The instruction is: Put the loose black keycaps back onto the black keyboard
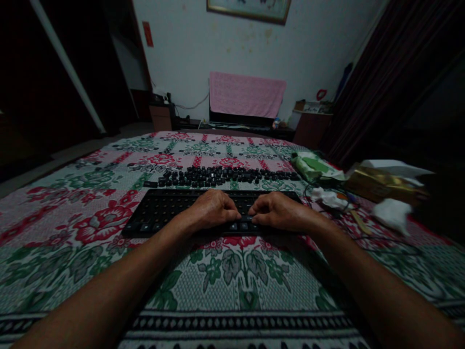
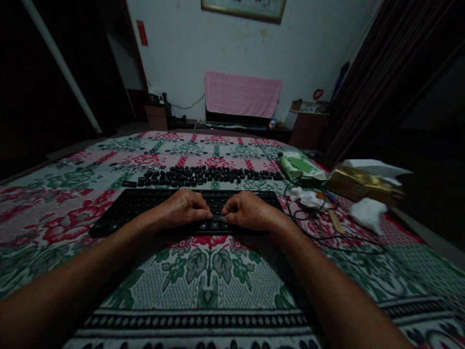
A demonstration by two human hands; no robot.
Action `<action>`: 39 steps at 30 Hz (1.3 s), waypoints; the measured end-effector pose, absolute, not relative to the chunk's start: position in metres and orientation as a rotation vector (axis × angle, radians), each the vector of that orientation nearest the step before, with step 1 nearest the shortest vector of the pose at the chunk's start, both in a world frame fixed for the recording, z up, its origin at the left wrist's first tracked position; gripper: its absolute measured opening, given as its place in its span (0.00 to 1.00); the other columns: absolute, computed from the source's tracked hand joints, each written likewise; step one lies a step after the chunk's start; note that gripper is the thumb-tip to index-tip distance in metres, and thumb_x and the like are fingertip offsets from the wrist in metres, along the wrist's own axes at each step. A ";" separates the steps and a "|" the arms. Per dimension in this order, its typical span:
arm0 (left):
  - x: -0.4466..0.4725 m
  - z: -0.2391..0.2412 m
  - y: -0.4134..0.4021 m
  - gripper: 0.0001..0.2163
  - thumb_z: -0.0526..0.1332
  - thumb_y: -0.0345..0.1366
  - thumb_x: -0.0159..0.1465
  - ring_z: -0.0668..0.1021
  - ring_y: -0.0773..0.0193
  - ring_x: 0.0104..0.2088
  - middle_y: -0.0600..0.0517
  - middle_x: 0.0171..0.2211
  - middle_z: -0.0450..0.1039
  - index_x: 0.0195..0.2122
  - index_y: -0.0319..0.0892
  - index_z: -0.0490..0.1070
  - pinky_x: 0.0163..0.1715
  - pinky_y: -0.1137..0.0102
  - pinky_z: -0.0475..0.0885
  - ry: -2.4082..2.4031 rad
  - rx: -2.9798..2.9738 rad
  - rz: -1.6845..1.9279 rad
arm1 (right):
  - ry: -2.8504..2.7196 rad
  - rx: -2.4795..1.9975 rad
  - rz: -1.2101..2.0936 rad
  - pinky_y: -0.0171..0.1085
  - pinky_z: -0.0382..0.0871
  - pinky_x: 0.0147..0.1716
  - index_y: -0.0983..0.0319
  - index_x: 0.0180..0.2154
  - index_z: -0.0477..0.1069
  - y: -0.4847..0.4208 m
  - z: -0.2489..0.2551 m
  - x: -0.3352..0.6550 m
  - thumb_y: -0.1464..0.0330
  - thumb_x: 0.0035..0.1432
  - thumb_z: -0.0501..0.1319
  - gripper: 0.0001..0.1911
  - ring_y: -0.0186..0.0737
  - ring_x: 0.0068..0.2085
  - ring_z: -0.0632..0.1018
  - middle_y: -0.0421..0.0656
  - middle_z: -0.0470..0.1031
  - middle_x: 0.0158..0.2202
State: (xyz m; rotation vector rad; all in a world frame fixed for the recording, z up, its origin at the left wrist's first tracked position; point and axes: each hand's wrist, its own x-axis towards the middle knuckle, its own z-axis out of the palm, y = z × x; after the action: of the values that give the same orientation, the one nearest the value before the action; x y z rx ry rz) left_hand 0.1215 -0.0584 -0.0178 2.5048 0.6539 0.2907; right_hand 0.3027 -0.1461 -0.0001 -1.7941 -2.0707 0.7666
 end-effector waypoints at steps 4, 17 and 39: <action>0.125 -0.023 -0.060 0.12 0.55 0.44 0.51 0.70 0.70 0.25 0.55 0.24 0.71 0.27 0.44 0.74 0.23 0.76 0.59 0.733 2.531 0.342 | -2.090 -1.791 0.754 0.29 0.58 0.23 0.64 0.32 0.72 -0.145 0.001 0.304 0.67 0.43 0.56 0.12 0.31 0.25 0.69 0.40 0.73 0.26; 0.125 -0.021 -0.063 0.13 0.54 0.45 0.51 0.70 0.69 0.25 0.55 0.24 0.72 0.28 0.44 0.74 0.25 0.76 0.59 0.790 2.531 0.309 | -2.088 -1.801 0.695 0.28 0.57 0.22 0.66 0.28 0.72 -0.143 -0.002 0.303 0.64 0.47 0.53 0.13 0.29 0.24 0.68 0.40 0.72 0.24; 0.123 -0.014 -0.061 0.13 0.53 0.43 0.52 0.70 0.70 0.25 0.54 0.25 0.71 0.31 0.42 0.73 0.24 0.77 0.59 0.690 2.543 0.176 | -2.266 -1.742 0.557 0.30 0.58 0.28 0.63 0.32 0.73 -0.148 0.006 0.298 0.68 0.45 0.56 0.11 0.32 0.27 0.68 0.39 0.71 0.24</action>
State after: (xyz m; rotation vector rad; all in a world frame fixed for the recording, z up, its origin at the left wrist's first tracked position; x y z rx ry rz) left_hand 0.1230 -0.0605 -0.0144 2.5428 0.6904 0.1757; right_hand 0.2982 -0.1476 0.0056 -1.7418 -2.2661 0.5565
